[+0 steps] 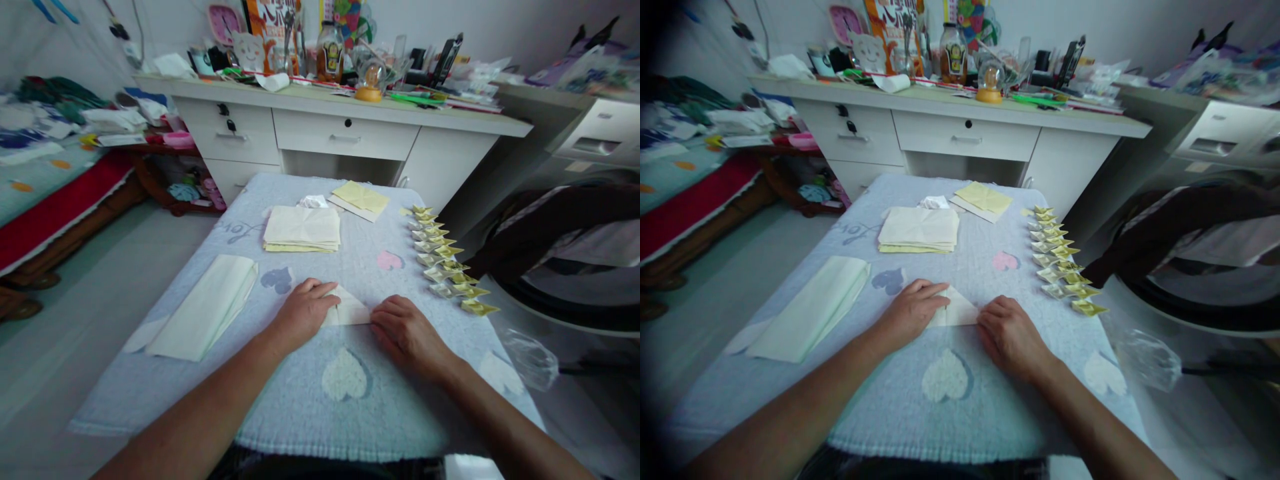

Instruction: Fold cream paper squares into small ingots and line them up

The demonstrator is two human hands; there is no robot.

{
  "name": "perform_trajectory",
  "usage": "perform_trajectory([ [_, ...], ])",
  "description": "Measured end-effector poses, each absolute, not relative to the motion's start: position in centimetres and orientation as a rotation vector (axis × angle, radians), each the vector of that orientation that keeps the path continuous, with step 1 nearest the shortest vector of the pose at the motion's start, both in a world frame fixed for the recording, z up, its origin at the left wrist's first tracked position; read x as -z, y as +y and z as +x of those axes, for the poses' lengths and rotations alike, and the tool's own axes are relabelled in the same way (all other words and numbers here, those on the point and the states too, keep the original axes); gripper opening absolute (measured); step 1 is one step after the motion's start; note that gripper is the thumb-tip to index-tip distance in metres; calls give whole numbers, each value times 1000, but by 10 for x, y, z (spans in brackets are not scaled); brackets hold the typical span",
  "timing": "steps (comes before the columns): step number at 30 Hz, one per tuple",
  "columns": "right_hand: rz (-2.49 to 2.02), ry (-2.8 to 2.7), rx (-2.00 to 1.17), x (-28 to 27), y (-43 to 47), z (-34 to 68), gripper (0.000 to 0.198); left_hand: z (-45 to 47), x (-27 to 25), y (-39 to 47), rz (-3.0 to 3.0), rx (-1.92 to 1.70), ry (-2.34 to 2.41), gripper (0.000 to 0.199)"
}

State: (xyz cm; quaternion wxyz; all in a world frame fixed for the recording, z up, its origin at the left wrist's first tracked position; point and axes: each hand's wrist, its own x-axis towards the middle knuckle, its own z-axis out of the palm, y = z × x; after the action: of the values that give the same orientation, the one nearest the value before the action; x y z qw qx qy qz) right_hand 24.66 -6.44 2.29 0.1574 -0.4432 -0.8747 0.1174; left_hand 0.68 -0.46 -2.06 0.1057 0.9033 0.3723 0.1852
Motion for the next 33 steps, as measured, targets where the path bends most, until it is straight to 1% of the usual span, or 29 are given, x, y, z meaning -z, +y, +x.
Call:
perform_trajectory([
  [2,-1299,-2432,-338,-29,-57,241,11,6,18,-5,2616,-569,1077,34],
  [4,-1287,-2388,-351,-32,-50,232,8,5,15,-5,2583,-587,1061,31],
  [7,-1219,-2436,-400,-30,-39,221,19,4,12,-6,2551,-599,1038,25],
  [10,-1166,-2482,-428,-20,-33,216,29,4,10,-7,2495,-631,1024,32],
  [12,-1157,-2482,-433,-13,-31,216,28,4,9,-7,2443,-664,1049,37],
  [18,-1166,-2447,-411,-2,-33,218,26,1,9,-9,2389,-652,1235,24],
  [28,-1143,-2408,-354,3,-32,214,26,1,11,-10,2354,-609,1262,25],
  [33,-1164,-2427,-397,3,-32,211,29,2,10,-12,2355,-606,1262,22],
])
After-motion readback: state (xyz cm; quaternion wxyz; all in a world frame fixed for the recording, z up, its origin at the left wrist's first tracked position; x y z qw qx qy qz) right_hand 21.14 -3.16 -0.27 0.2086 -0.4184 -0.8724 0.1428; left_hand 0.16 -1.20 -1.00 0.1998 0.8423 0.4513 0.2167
